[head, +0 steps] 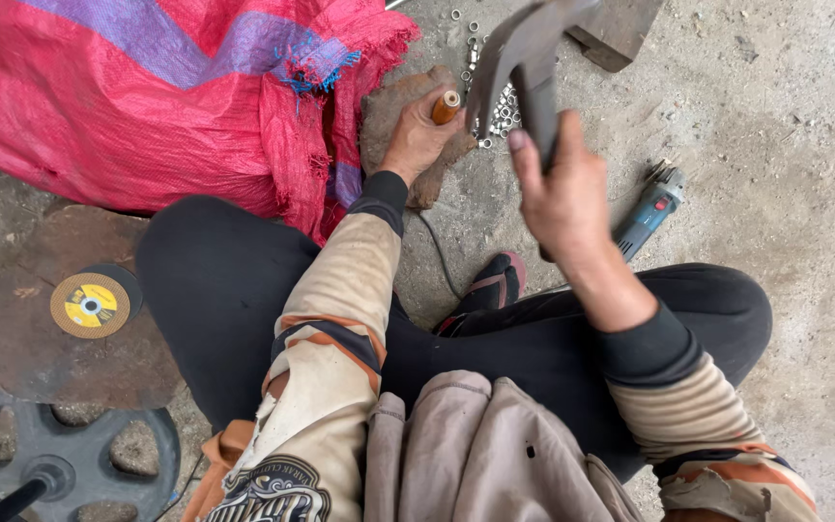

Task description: The person sits on the ground and repeatedly places small metal rings onto the tip of a wooden-handled tool. They then strike the tool with a hammer to drive the rings onto the handle. The person continues this repetitive process, picking up rings and hammering them one by one.

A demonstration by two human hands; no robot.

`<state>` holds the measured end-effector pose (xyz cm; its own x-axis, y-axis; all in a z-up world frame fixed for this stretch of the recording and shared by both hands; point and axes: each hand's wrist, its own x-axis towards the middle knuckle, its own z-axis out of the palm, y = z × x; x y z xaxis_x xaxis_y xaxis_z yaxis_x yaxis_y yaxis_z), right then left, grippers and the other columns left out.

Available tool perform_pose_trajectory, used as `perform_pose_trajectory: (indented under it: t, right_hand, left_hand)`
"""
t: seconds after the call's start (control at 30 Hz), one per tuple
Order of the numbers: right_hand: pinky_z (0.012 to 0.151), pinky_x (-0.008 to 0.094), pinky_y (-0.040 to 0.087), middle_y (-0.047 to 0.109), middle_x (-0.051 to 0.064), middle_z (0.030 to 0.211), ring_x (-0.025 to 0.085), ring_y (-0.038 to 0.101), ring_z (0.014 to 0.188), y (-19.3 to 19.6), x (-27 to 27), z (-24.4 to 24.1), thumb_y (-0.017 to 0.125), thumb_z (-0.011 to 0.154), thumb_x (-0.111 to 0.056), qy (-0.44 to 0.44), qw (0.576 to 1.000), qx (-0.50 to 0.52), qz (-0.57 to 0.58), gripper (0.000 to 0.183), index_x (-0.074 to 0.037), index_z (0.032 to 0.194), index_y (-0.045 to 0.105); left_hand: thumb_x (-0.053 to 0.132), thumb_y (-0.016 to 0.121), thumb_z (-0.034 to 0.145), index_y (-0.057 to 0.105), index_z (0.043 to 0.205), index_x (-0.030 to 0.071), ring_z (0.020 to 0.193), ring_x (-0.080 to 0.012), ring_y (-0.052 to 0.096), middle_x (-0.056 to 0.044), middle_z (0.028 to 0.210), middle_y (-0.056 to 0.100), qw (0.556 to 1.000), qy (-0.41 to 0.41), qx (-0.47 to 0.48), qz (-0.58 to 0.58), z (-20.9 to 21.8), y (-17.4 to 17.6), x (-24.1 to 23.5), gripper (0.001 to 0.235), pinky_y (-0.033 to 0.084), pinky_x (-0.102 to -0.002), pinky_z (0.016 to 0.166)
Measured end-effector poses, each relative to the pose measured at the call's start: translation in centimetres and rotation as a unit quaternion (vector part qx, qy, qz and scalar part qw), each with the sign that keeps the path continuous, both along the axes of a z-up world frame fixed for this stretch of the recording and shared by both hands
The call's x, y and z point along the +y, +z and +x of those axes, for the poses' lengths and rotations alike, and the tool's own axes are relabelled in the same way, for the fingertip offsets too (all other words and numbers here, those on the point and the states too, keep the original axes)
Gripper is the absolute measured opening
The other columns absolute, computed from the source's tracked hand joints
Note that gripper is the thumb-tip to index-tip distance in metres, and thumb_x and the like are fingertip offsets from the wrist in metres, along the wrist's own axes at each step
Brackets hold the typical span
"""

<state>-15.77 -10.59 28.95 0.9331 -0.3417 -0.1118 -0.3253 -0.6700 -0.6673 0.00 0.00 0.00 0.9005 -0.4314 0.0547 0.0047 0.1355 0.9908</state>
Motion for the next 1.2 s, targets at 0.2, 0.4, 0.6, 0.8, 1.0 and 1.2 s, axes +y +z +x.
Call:
perform_pose_trajectory:
  t: [0.2,0.4,0.6,0.8,1.0,1.2]
  right_hand:
    - [0.065,0.059,0.054,0.066,0.033,0.073,0.054,0.067,0.072,-4.5,0.4,1.4,0.062,0.103,-0.044,0.120,0.981,0.032,-0.150,0.052,0.007,0.103,0.056]
    - [0.048,0.044,0.053,0.065,0.016,0.062,0.029,0.069,0.051,-1.3,-0.6,1.2,0.059,0.102,-0.046,-0.010,0.998,0.053,0.027,0.048,0.002,0.103,0.058]
    - [0.036,0.033,0.045,0.054,0.002,0.061,0.014,0.053,0.041,0.5,-2.5,1.3,0.053,0.106,-0.045,-0.117,0.960,0.001,0.253,0.043,-0.003,0.099,0.052]
    - [0.039,0.030,0.049,0.055,0.002,0.066,0.011,0.052,0.045,-2.0,-4.3,0.9,0.054,0.106,-0.045,-0.183,0.886,0.044,0.424,0.041,-0.005,0.094,0.051]
    - [0.041,0.029,0.049,0.055,0.002,0.070,0.011,0.052,0.047,-4.1,-4.9,0.4,0.054,0.106,-0.043,-0.205,0.875,0.089,0.430,0.039,-0.005,0.101,0.050]
    - [0.041,0.031,0.049,0.057,0.003,0.070,0.013,0.054,0.049,-10.8,-4.6,0.3,0.063,0.099,-0.033,-0.192,0.865,0.136,0.443,0.039,0.001,0.111,0.050]
  left_hand:
    - [0.000,0.072,0.081,0.068,0.125,0.002,0.106,-0.0195,0.075,-0.012,0.111,0.076,0.979,0.007,-0.159,0.125,0.1,2.0,1.0,0.044,0.057,-0.033,0.096]
    - [0.014,0.072,0.097,0.050,0.133,0.003,0.083,-0.0184,0.073,-0.009,0.100,0.074,0.995,0.017,-0.066,0.077,-0.9,8.6,0.8,0.043,0.061,-0.034,0.072]
    - [0.034,0.067,0.100,0.033,0.118,0.011,0.060,-0.0142,0.061,-0.007,0.079,0.058,0.992,-0.065,0.091,-0.054,-2.0,17.2,0.6,0.044,0.056,-0.031,0.047]
    - [0.036,0.059,0.105,0.044,0.118,0.007,0.079,-0.0176,0.067,-0.010,0.103,0.059,0.946,-0.129,0.127,-0.270,-2.4,20.7,0.4,0.035,0.066,-0.043,0.060]
    - [0.043,0.046,0.109,0.054,0.125,0.004,0.083,-0.0207,0.069,-0.013,0.103,0.063,0.930,-0.165,0.138,-0.298,-2.4,21.1,0.4,0.042,0.067,-0.046,0.067]
    - [0.050,0.046,0.101,0.045,0.127,0.016,0.063,-0.0199,0.060,-0.009,0.086,0.057,0.927,-0.014,0.361,-0.098,-1.6,13.7,0.5,0.043,0.060,-0.039,0.054]
